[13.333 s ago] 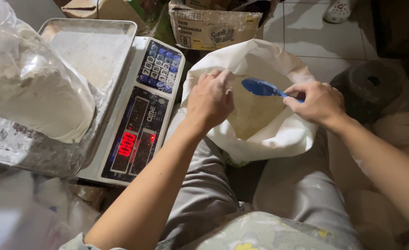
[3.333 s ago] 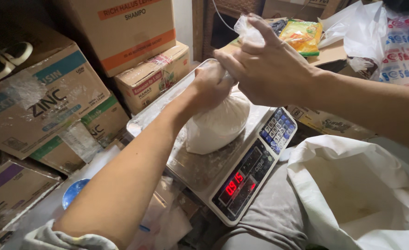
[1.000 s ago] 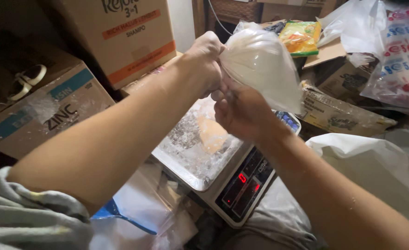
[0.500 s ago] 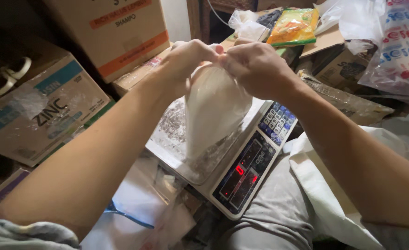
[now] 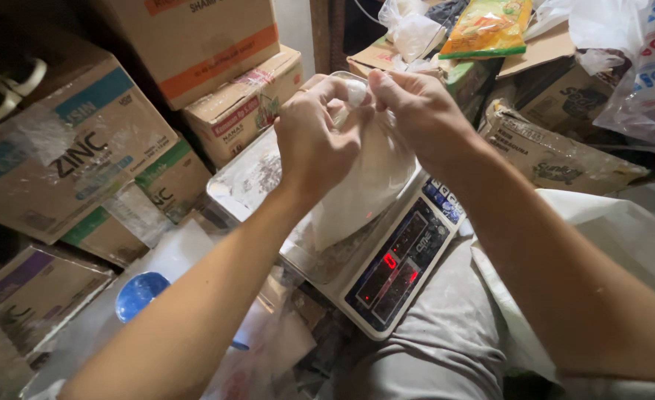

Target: The person scoops white powder from a large sack into a plastic bag placed on a digital scale, adjusts the amount with a blue scoop, and ties the bag. The process is repeated for multiple bags.

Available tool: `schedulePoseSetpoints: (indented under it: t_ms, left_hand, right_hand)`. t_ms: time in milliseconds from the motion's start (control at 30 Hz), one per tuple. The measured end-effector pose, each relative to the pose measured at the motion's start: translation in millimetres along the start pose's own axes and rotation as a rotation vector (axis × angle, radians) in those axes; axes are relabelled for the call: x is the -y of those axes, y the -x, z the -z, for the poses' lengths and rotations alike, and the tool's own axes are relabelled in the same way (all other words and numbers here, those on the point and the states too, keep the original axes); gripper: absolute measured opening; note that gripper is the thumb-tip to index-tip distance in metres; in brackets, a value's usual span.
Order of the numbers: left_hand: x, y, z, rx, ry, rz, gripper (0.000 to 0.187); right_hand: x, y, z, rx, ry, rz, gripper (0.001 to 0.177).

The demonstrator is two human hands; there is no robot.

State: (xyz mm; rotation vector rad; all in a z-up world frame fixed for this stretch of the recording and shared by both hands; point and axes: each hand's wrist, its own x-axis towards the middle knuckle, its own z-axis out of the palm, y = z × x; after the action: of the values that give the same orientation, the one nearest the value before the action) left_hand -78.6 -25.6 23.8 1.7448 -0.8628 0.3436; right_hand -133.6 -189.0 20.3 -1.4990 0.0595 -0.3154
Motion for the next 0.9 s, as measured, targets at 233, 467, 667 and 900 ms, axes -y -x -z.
schedulePoseSetpoints:
  t_ms: [233, 467, 667, 900]
  left_hand:
    - [1, 11, -16, -0.192, -0.028, -0.082, 0.017]
    - [-6, 19, -18, -0.097, -0.103, -0.184, 0.031]
    - [-7, 26, -14, -0.049, -0.096, -0.197, 0.04]
    - [-11, 27, -5, -0.059, -0.091, -0.209, 0.037]
  right_hand:
    - [-16, 9, -27, -0.444, 0.152, 0.185, 0.031]
    - [-16, 27, -46, -0.36, 0.071, 0.374, 0.027]
    - [-13, 30, -59, -0.563, 0.369, 0.343, 0.024]
    - [-10, 23, -56, -0.476, 0.142, 0.31, 0.023]
